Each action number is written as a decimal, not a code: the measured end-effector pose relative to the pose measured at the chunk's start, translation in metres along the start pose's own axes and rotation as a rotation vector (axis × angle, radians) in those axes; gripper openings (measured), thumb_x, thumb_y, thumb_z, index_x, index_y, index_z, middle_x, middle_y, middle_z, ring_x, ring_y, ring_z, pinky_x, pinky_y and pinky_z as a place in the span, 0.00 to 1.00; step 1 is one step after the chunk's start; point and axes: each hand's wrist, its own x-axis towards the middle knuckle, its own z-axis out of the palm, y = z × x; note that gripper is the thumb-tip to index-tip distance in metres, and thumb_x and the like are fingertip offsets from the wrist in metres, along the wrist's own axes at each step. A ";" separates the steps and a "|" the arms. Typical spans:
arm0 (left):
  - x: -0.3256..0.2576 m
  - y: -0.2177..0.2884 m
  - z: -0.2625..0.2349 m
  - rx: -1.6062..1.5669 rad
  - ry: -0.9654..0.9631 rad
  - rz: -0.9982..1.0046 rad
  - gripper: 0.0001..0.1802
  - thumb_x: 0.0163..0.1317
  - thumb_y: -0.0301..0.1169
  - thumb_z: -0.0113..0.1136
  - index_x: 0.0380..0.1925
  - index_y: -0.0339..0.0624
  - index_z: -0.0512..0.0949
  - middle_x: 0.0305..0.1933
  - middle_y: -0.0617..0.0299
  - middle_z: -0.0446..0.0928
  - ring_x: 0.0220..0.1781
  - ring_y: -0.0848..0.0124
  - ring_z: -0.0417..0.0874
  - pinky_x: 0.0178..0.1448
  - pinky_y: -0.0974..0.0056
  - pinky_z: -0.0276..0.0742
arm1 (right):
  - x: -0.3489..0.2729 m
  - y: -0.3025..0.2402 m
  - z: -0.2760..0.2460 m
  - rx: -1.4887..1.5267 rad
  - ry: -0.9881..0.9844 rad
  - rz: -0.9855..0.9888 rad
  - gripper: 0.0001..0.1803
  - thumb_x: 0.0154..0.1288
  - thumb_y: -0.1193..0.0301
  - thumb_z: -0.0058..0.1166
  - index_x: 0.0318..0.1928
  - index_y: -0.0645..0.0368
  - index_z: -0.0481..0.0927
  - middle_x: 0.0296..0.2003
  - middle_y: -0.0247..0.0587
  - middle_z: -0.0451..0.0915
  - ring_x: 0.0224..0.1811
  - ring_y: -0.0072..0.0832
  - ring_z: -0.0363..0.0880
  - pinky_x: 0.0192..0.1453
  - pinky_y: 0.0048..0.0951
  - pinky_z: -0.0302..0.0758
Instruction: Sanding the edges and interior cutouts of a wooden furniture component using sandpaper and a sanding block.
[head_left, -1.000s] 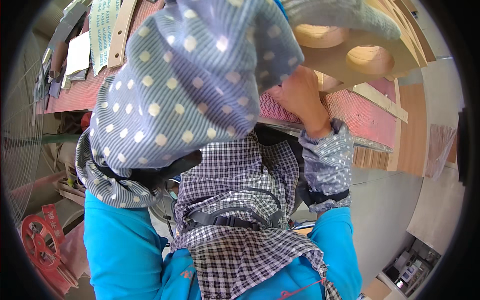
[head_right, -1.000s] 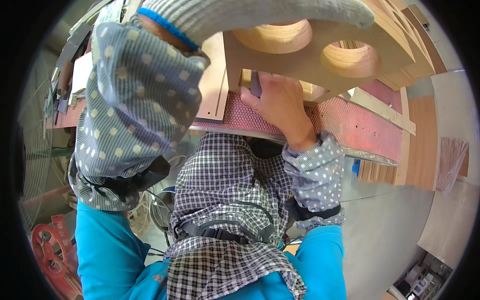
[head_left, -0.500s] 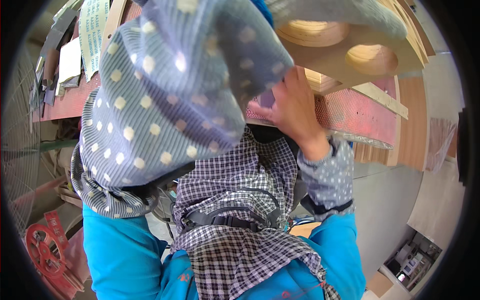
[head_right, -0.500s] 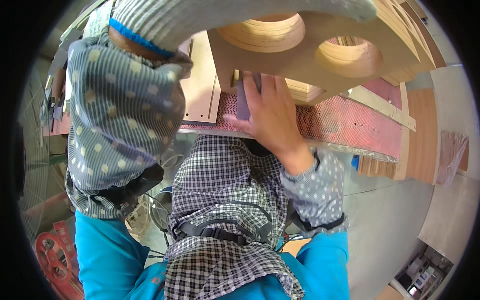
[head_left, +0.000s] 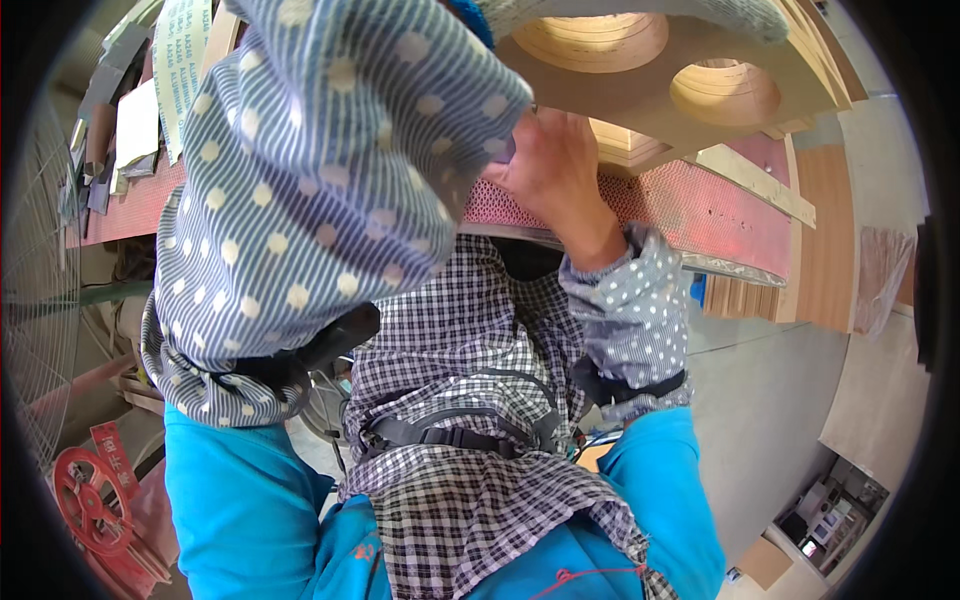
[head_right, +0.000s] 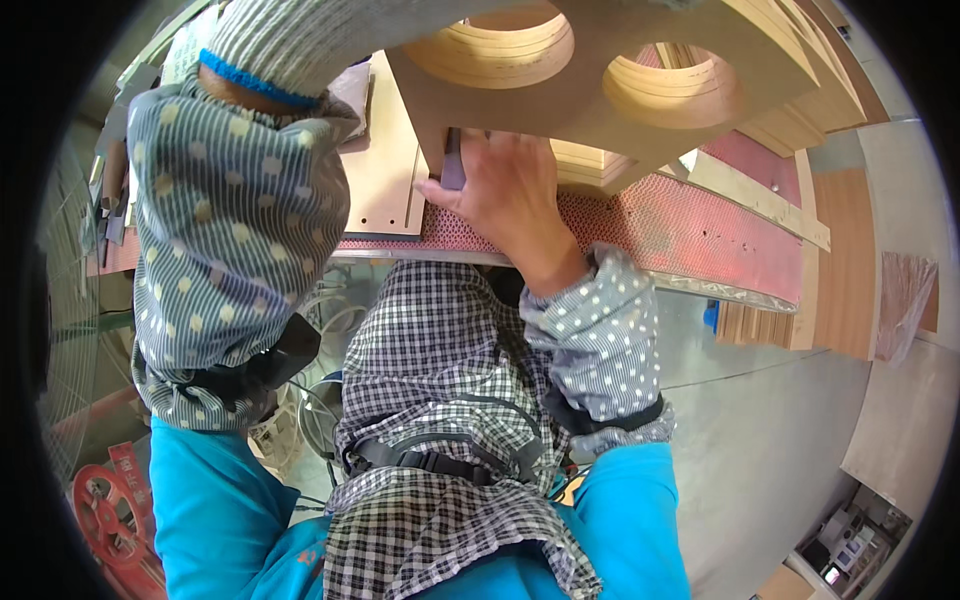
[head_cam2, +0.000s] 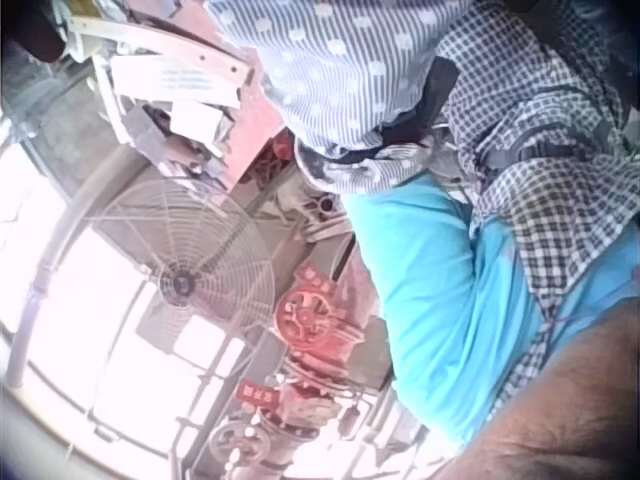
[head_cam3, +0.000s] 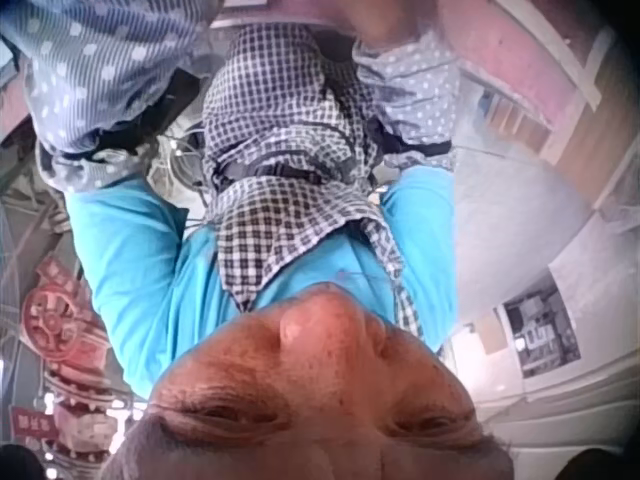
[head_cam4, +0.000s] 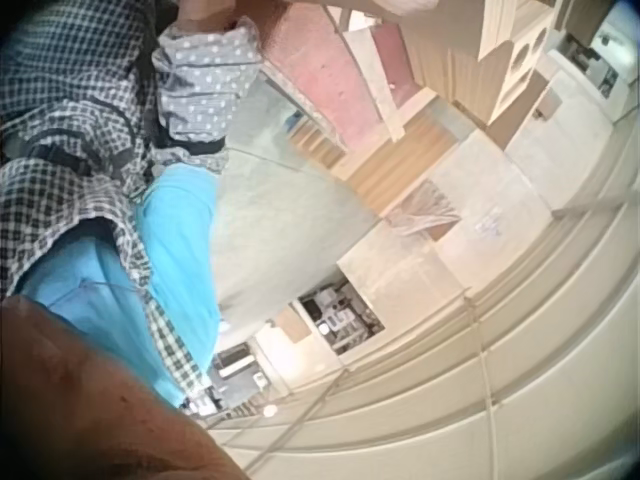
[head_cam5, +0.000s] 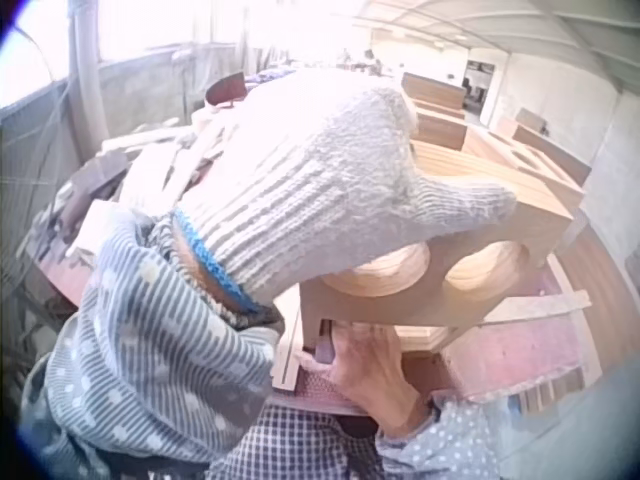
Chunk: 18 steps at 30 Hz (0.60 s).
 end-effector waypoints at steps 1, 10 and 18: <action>-0.001 -0.001 0.000 -0.002 -0.005 0.005 0.39 0.58 0.69 0.64 0.29 0.36 0.90 0.21 0.49 0.83 0.23 0.59 0.86 0.30 0.55 0.82 | 0.003 0.001 0.000 0.025 -0.011 -0.041 0.35 0.47 0.55 0.77 0.52 0.64 0.81 0.54 0.56 0.78 0.59 0.56 0.75 0.60 0.55 0.75; 0.000 0.003 0.001 0.004 -0.014 -0.003 0.39 0.58 0.68 0.64 0.29 0.36 0.90 0.21 0.49 0.83 0.22 0.60 0.85 0.29 0.56 0.82 | 0.011 0.005 0.003 0.117 -0.181 0.074 0.36 0.44 0.55 0.77 0.52 0.63 0.82 0.60 0.54 0.76 0.63 0.54 0.73 0.58 0.54 0.76; 0.004 0.013 0.003 0.079 -0.049 -0.151 0.39 0.58 0.68 0.64 0.28 0.36 0.90 0.20 0.49 0.83 0.22 0.60 0.85 0.29 0.56 0.81 | -0.008 0.001 -0.001 -0.031 -0.014 -0.052 0.49 0.45 0.45 0.76 0.64 0.62 0.77 0.62 0.55 0.72 0.63 0.54 0.72 0.64 0.53 0.74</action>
